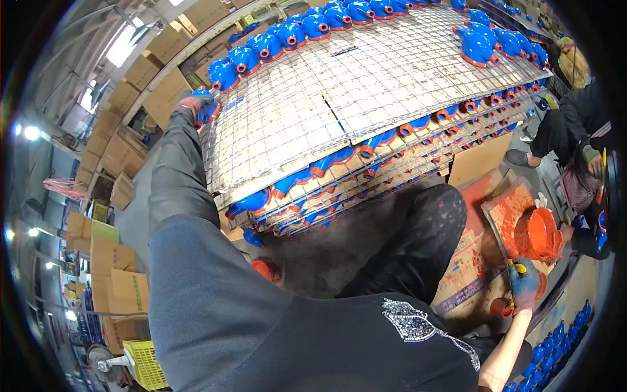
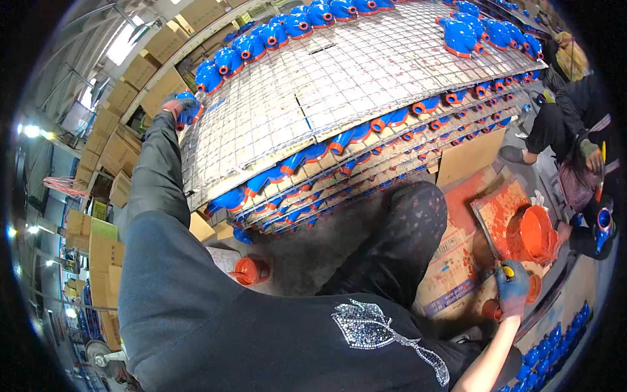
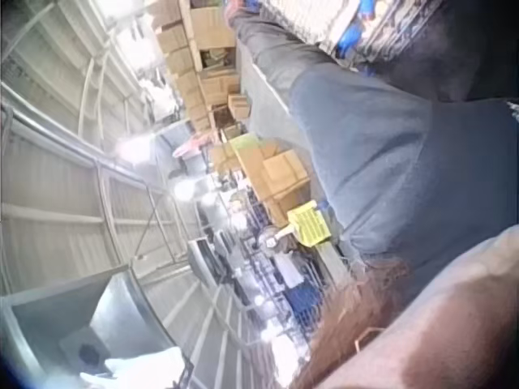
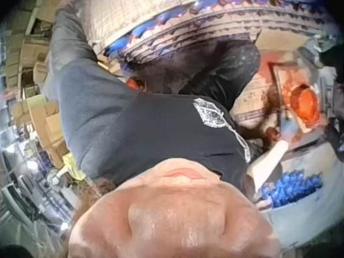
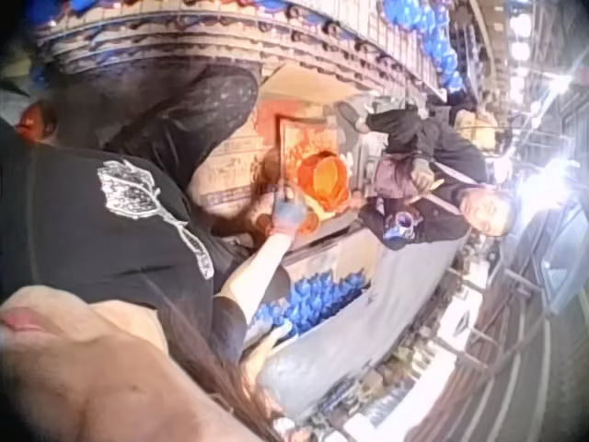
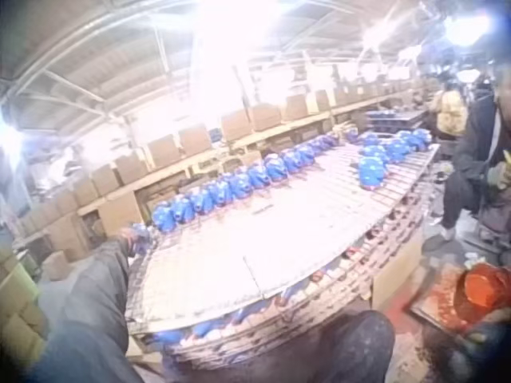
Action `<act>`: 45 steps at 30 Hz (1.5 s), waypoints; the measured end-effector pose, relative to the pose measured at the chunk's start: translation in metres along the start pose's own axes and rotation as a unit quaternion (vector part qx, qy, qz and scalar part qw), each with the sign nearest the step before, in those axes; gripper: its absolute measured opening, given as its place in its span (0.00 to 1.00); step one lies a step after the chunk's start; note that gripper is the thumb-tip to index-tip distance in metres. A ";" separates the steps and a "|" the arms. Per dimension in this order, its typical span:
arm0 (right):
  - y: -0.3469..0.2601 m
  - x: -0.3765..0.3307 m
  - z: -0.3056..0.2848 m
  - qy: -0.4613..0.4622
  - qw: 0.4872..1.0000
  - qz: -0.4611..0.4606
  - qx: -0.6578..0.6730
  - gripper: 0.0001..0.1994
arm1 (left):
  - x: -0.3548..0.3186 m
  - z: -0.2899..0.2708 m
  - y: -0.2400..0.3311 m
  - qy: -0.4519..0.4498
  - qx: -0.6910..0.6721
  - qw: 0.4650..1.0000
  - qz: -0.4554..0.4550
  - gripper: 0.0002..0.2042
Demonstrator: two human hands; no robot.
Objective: Manually applying paint or glaze to blue ceramic pieces using a brush and spray can.
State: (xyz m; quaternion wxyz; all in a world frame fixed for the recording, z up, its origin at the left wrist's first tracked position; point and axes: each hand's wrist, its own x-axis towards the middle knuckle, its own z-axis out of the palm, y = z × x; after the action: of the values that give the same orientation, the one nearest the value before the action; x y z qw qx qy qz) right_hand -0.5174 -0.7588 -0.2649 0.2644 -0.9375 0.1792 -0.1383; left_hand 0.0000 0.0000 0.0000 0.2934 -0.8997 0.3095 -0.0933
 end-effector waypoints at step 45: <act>0.029 -0.237 -0.138 0.618 0.769 0.130 -0.096 0.14 | 0.123 -0.378 0.682 -0.091 -0.405 0.645 0.641 0.23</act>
State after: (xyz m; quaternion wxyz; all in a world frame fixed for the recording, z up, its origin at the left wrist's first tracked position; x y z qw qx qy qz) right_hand -0.7862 -0.7465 -0.2062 0.0202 -0.6378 0.4367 -0.6342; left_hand -0.3774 -0.6867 -0.0951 -0.0874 -0.5096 0.7876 0.3352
